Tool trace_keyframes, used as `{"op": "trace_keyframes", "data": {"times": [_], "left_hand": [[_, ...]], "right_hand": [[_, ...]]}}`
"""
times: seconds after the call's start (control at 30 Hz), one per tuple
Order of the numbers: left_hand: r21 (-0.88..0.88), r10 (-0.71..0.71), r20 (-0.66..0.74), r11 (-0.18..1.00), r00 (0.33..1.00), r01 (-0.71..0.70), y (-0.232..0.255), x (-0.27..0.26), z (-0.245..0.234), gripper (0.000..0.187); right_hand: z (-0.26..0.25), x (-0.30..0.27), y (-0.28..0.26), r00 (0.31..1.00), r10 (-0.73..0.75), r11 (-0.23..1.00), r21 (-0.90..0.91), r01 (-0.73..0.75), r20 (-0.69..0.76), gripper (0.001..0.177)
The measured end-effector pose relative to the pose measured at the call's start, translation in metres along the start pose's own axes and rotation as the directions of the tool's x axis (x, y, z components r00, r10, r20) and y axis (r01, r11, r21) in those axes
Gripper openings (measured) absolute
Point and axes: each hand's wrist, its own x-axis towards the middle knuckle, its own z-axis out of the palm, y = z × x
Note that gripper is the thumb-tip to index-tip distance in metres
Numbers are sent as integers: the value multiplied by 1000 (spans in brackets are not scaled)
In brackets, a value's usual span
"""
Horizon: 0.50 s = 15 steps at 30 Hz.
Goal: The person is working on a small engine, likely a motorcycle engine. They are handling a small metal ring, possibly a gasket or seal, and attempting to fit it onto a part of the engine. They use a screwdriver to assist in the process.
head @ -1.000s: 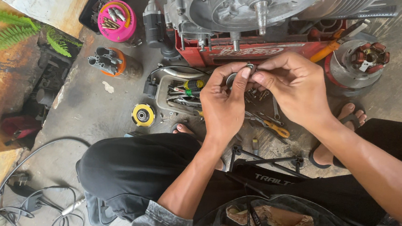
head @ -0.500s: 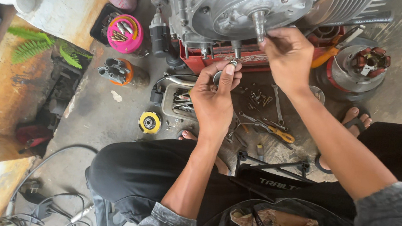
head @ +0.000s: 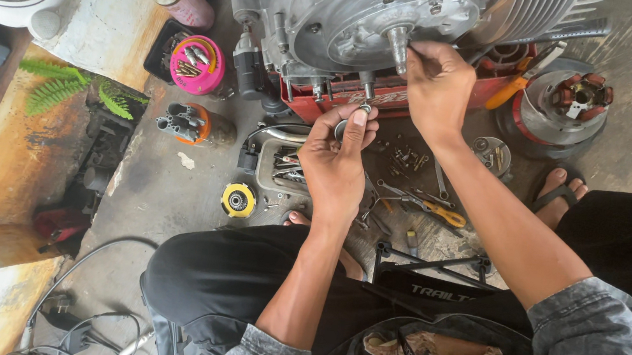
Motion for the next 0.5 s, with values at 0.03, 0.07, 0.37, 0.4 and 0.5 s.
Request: {"op": "trace_keyframes", "data": {"times": [0.03,0.07,0.37,0.4,0.5], "left_hand": [[1,0,0,1000,1000,0,0,0,0,18],[1,2,3,1000,1000,-2,-1,0,-1,18],[-8,-1,0,1000,1000,1,-1,0,-1,19],[-8,0,0,1000,1000,0,-1,0,-1,18],[-10,7,7,1000,1000,-7,-2,1,-2,19]], "right_hand": [[1,1,0,1000,1,1000,1,-1,0,9],[1,1,0,1000,-6,1000,-6,6,-4,10],[9,-4,-4,987,156,977,153,-148,-44,7],[10,-4,-5,981,186,969,178,-174,-55,8],[14,-4,-10,968,241,932,293,-211,-69,11]]}}
